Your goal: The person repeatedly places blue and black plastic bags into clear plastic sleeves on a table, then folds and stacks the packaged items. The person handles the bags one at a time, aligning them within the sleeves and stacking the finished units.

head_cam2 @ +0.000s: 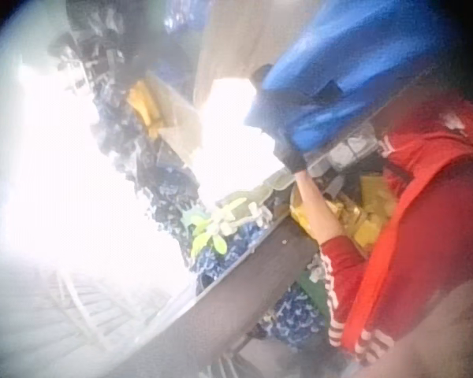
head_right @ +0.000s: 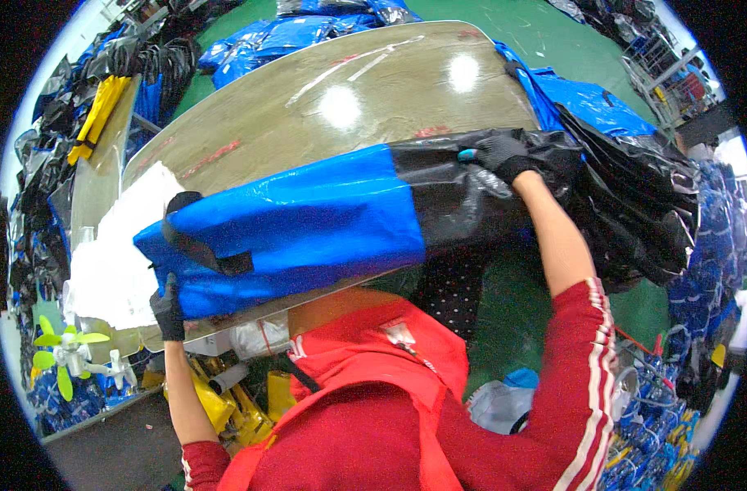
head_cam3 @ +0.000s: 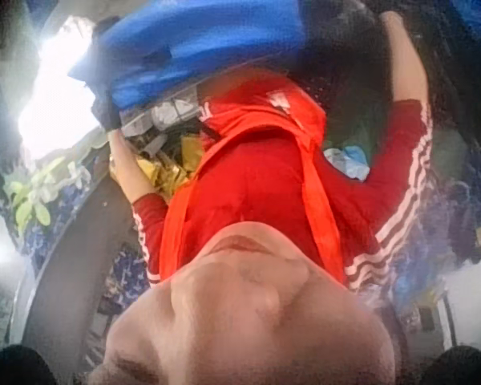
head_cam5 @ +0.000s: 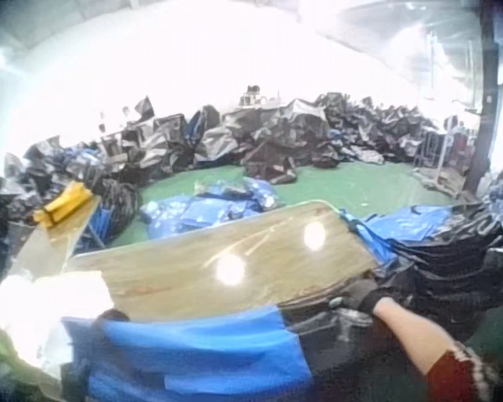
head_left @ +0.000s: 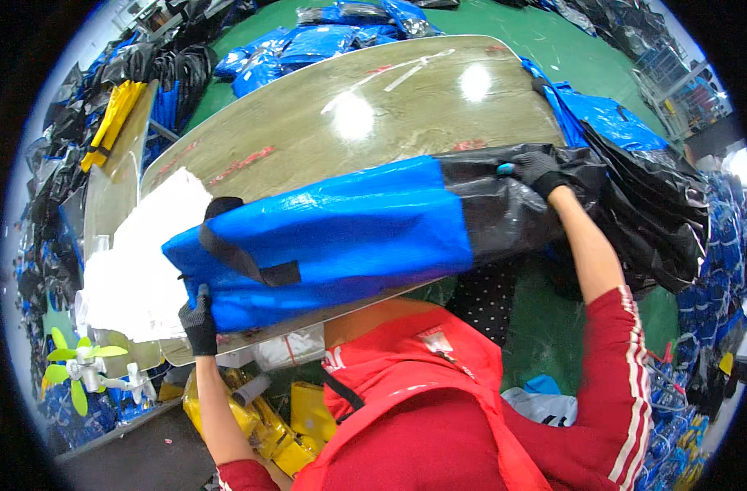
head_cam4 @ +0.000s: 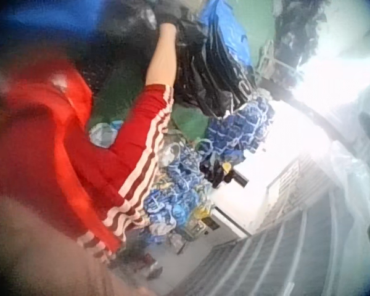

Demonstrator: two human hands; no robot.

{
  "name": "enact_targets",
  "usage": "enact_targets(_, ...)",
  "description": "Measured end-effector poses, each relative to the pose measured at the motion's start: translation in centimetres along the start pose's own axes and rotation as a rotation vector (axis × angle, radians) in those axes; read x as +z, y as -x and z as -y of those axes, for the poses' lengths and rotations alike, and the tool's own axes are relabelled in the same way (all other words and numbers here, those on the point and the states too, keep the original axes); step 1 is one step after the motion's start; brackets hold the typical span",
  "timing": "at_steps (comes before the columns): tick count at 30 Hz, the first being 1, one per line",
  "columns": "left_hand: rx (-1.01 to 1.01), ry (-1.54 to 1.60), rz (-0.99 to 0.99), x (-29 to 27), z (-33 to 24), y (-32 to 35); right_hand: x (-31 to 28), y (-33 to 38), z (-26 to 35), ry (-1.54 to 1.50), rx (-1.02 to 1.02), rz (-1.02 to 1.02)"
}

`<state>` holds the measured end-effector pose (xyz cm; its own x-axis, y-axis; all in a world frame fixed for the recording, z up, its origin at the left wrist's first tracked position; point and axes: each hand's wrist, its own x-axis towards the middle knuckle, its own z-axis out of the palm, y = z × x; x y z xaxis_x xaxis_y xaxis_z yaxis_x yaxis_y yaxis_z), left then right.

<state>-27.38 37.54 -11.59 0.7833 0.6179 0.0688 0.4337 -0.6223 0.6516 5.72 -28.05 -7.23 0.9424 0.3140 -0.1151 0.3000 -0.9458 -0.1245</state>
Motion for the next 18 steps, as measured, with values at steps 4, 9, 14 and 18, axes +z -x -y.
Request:
enact_targets(4, -0.068, -0.465, 0.020, 0.4, -7.4, 0.3, -1.0, 0.3, 1.8, 0.141, 0.036, 0.187)
enact_targets(9, 0.654, -0.496, -0.244, 3.7, -21.3, 2.0, -1.8, 0.2, 3.0, 0.223, 0.020, 0.200)
enact_targets(14, 0.813, -0.653, 0.271, 14.7, -24.3, -1.3, -1.5, 0.3, 1.6, 0.232, -0.007, 0.066)
enact_targets(18, 0.721, -0.754, 0.409, 16.6, -26.6, -2.2, -0.2, -0.6, 1.6, 0.195, 0.034, 0.047)
